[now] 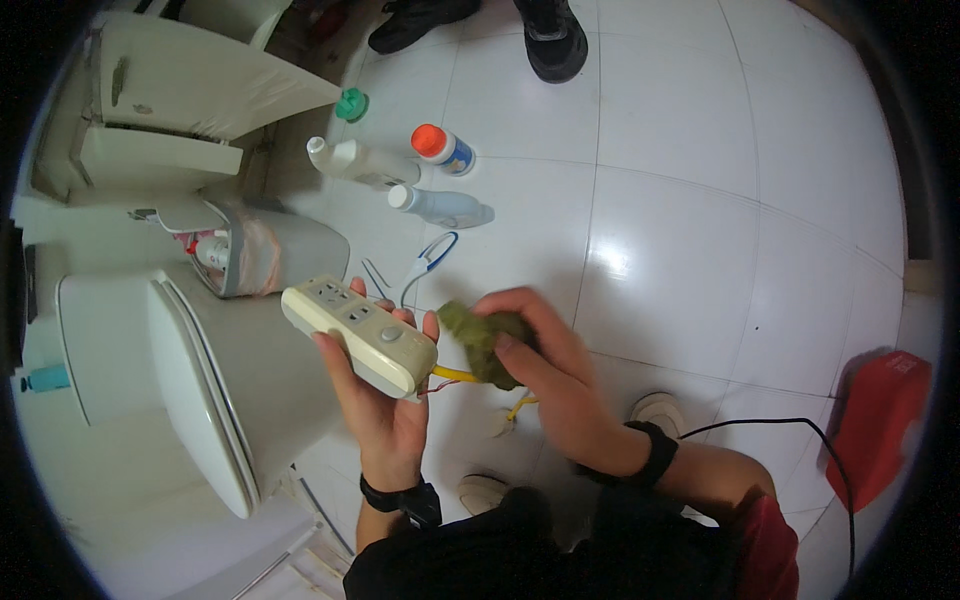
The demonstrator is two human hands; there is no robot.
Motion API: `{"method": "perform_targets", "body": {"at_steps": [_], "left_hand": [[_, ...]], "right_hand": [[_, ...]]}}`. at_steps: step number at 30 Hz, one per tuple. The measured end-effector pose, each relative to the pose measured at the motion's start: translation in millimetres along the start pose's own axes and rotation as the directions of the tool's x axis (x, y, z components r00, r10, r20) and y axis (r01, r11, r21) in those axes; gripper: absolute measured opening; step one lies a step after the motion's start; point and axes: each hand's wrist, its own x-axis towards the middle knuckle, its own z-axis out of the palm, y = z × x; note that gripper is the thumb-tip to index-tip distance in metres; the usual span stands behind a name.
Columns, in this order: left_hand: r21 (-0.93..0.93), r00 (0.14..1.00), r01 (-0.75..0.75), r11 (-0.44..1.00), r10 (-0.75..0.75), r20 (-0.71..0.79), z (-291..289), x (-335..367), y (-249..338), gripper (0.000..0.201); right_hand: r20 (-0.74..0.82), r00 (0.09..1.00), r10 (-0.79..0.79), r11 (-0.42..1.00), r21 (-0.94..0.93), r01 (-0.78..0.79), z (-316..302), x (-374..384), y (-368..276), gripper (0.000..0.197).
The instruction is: The person wipes a power strip and its attached yellow cable with a cloth while crouching in a bathroom.
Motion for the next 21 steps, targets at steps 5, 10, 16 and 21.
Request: {"method": "perform_targets", "body": {"at_steps": [5,10,16,21], "left_hand": [[-0.025,1.000,-0.017,1.000,0.017,0.009,-1,-4,-2,0.068],[0.037,0.996,0.089,0.995,-0.088,-0.009,3,-4,-11,0.068],[0.104,0.985,0.169,0.980,-0.171,0.005,-4,5,-14,0.061],[0.076,0.984,0.179,0.981,-0.176,-0.035,-3,12,-13,0.067]], "right_hand": [[0.182,0.972,0.152,0.988,-0.047,-0.145,-1,1,22,0.026],[0.232,0.949,0.212,0.962,-0.220,-0.162,-10,5,28,0.018],[0.268,0.943,0.198,0.956,-0.267,-0.124,-20,4,47,0.015],[0.275,0.916,0.292,0.953,-0.162,-0.255,-31,-6,53,0.019]]}}
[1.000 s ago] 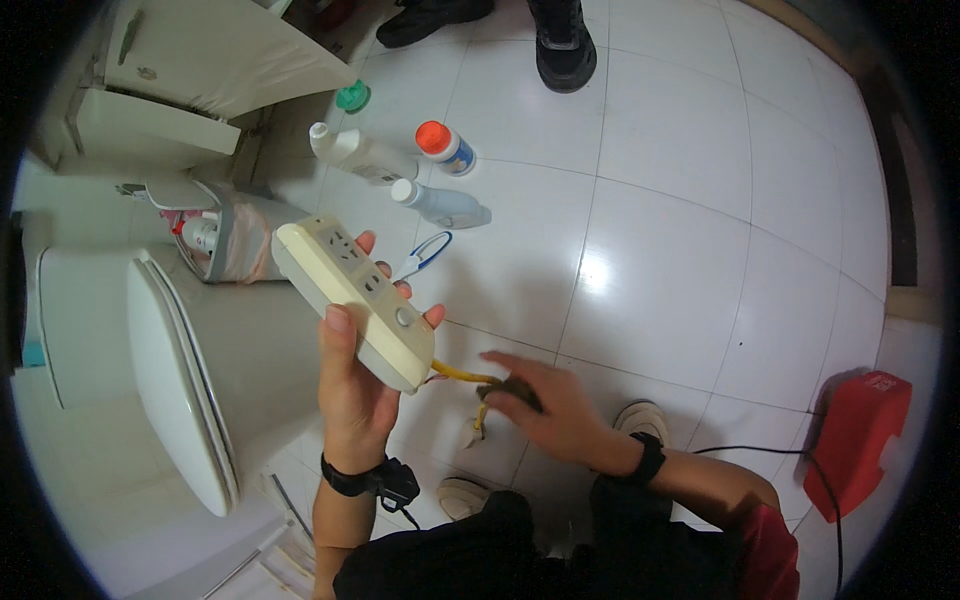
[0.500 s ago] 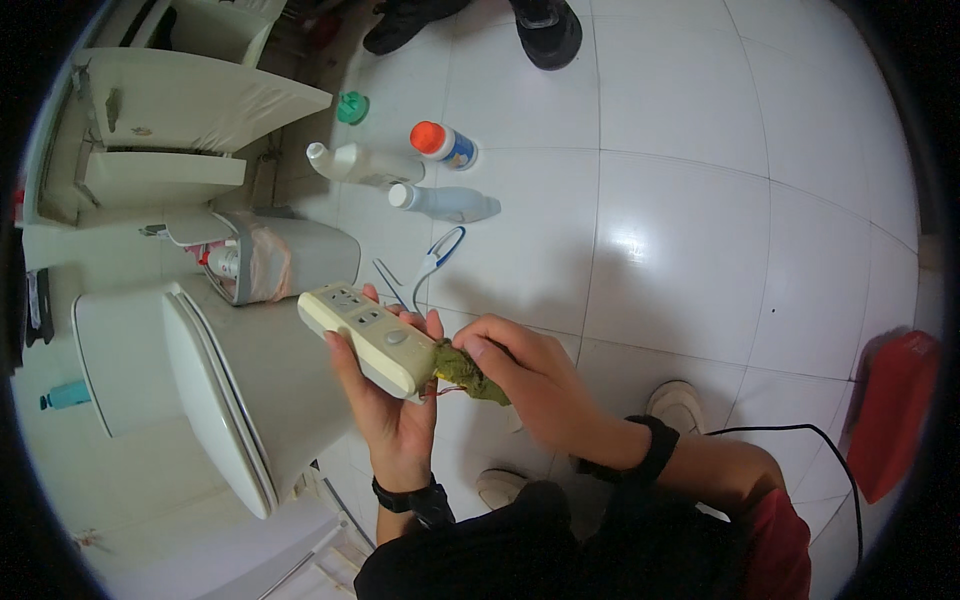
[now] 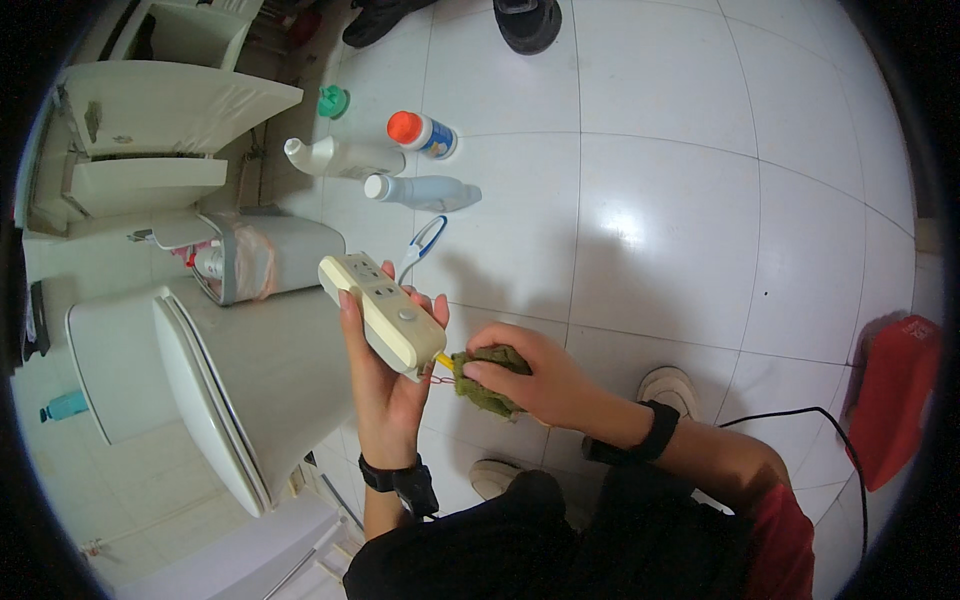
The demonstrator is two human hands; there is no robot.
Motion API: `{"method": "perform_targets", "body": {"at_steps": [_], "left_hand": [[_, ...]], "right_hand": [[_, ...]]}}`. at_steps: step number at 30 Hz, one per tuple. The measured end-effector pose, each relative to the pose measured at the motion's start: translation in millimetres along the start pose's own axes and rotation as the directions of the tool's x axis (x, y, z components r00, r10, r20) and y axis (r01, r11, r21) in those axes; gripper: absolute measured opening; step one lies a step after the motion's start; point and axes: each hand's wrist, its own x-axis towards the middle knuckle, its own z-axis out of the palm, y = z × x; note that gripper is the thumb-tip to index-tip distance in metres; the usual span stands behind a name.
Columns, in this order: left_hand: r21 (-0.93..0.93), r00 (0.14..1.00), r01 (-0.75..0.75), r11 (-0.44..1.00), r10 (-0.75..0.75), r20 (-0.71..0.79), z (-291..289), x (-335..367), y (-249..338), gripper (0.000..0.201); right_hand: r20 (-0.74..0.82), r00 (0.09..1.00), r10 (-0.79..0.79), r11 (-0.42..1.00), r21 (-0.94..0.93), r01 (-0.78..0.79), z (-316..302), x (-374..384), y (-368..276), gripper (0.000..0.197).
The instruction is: The person wipes a power strip and its attached yellow cable with a cloth while crouching in a bathroom.
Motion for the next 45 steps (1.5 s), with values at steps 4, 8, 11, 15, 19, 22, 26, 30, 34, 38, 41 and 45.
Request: {"method": "perform_targets", "body": {"at_steps": [4,8,11,15,19,22,26,30,34,38,41,45], "left_hand": [[-0.012,1.000,0.012,1.000,-0.011,0.023,-1,6,1,0.067],[0.003,1.000,0.013,1.000,-0.013,0.000,4,2,-8,0.070],[-0.003,0.998,0.056,0.998,-0.056,0.018,9,-3,-12,0.069],[-0.070,0.999,0.028,0.997,-0.026,0.036,-4,9,9,0.067],[-0.119,1.000,0.008,0.993,-0.009,-0.011,-10,18,17,0.065],[-0.137,0.999,0.038,0.990,-0.038,-0.003,-8,17,6,0.064],[-0.116,0.999,0.040,0.992,-0.043,-0.028,4,9,-3,0.063],[-0.073,0.996,0.092,0.993,-0.092,-0.004,9,11,-2,0.062],[-0.070,0.992,0.123,0.990,-0.123,0.005,5,13,-6,0.059],[-0.087,0.987,0.156,0.984,-0.159,-0.029,-1,21,-8,0.057],[-0.146,0.988,0.140,0.979,-0.148,-0.039,-6,28,-2,0.057],[-0.207,0.990,0.125,0.970,-0.134,-0.030,-7,27,0,0.059]], "right_hand": [[0.007,1.000,0.004,0.998,0.055,-0.004,-10,-11,11,0.019],[-0.031,0.997,-0.066,0.997,0.037,0.067,-12,-4,4,0.020],[-0.049,0.995,-0.089,0.993,-0.077,0.085,-3,5,-13,0.022],[0.004,0.986,-0.166,0.963,-0.216,0.163,2,-5,-3,0.023],[-0.024,0.980,-0.199,0.963,-0.188,0.191,4,-23,6,0.020],[-0.080,0.973,-0.217,0.962,-0.188,0.199,4,-16,2,0.021],[-0.166,0.954,-0.252,0.952,-0.220,0.213,11,1,-16,0.022],[-0.170,0.929,-0.329,0.929,-0.235,0.286,15,-2,-9,0.024],[-0.187,0.931,-0.313,0.932,-0.247,0.263,11,-17,5,0.029],[-0.203,0.933,-0.296,0.921,-0.319,0.223,5,-25,13,0.030],[-0.219,0.931,-0.293,0.920,-0.330,0.212,6,-30,21,0.031],[-0.258,0.916,-0.307,0.918,-0.334,0.213,6,-24,16,0.030]]}}
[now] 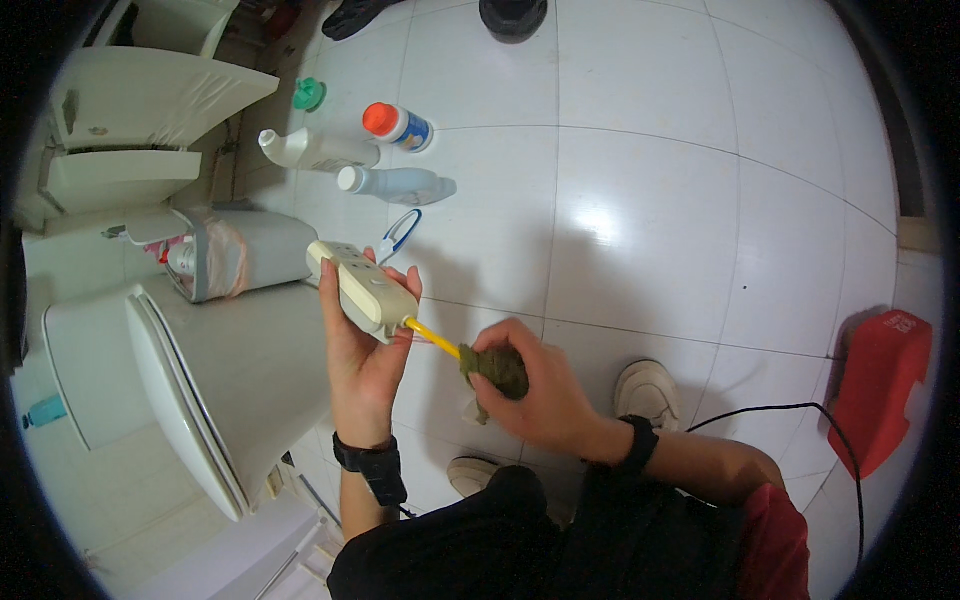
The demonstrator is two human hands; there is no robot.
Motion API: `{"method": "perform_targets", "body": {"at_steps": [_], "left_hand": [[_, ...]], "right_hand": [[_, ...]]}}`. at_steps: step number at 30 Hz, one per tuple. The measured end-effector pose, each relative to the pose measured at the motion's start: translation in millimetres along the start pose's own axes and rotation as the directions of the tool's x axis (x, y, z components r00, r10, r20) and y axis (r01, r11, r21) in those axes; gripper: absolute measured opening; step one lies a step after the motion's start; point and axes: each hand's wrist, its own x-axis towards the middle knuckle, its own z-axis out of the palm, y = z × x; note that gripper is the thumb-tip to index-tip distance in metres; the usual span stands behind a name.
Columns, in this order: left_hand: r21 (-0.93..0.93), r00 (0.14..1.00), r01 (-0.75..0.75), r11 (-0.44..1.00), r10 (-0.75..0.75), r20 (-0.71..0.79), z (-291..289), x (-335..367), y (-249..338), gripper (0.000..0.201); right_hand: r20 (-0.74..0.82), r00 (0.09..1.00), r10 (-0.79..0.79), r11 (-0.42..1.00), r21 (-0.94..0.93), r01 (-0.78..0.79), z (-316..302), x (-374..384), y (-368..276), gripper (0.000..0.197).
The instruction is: The person wipes a power strip and its attached yellow cable with a cloth while crouching in a bathroom.
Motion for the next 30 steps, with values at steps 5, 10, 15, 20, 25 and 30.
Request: {"method": "perform_targets", "body": {"at_steps": [5,10,15,20,25,30], "left_hand": [[-0.027,0.990,-0.125,0.992,0.123,-0.064,8,-10,-7,0.059],[0.032,0.997,-0.067,0.997,0.068,-0.029,5,-14,-4,0.058],[0.180,0.996,-0.090,0.979,0.088,0.020,8,-16,-8,0.057],[0.137,0.989,-0.128,0.982,0.136,-0.057,14,-19,-10,0.057],[0.148,0.990,-0.124,0.981,0.132,-0.044,6,-15,-6,0.056],[0.225,0.988,-0.124,0.966,0.143,-0.067,4,-19,-14,0.053]], "right_hand": [[-0.085,0.995,0.045,0.999,-0.008,-0.046,4,19,-13,0.030],[-0.054,0.998,-0.023,0.997,-0.072,0.019,9,-2,-3,0.029],[-0.055,0.999,0.003,0.996,-0.086,-0.008,0,5,5,0.025],[-0.061,0.998,-0.019,0.983,-0.184,0.008,-1,23,-17,0.022],[-0.014,1.000,-0.014,0.976,-0.218,0.011,2,29,-17,0.023],[0.069,0.998,0.005,0.969,-0.248,0.013,-7,36,-22,0.022]]}}
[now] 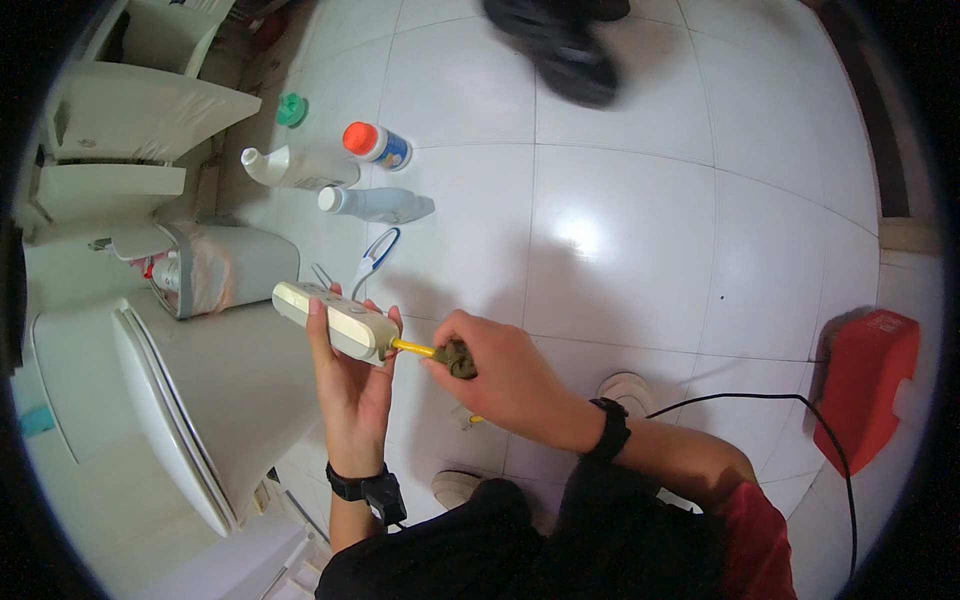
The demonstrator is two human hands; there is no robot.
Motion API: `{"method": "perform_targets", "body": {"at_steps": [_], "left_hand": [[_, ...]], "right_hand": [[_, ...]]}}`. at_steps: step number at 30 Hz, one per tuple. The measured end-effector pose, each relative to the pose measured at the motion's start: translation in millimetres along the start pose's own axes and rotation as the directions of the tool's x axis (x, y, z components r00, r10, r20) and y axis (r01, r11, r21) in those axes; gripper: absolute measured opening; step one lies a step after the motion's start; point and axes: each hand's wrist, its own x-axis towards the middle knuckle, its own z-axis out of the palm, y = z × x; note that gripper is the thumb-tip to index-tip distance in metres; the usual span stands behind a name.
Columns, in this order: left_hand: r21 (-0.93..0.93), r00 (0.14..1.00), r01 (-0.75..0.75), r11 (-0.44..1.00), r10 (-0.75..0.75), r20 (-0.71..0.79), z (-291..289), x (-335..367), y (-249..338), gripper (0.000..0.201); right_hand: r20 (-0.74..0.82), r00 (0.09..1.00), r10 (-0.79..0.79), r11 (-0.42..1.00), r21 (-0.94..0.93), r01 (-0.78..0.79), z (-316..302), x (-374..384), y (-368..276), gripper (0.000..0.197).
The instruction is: The person wipes a power strip and its attached yellow cable with a cloth while crouching in a bathroom.
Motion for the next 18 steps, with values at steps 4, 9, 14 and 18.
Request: {"method": "perform_targets", "body": {"at_steps": [4,9,14,18], "left_hand": [[-0.012,0.997,0.070,0.997,-0.069,0.044,1,-4,-7,0.055],[-0.070,0.995,0.100,0.993,-0.098,0.029,-2,6,3,0.057],[-0.076,0.989,0.141,0.987,-0.137,0.058,3,12,7,0.059],[-0.120,0.995,0.078,0.990,-0.071,0.068,2,22,20,0.058]], "right_hand": [[0.100,0.989,0.105,0.993,0.050,-0.110,0,-4,-5,0.024],[0.056,0.993,0.100,0.994,0.049,-0.102,10,-25,15,0.025],[0.006,0.997,0.081,0.994,0.068,-0.081,14,-38,35,0.027],[-0.035,0.999,0.031,0.996,0.088,-0.028,10,-47,47,0.024]]}}
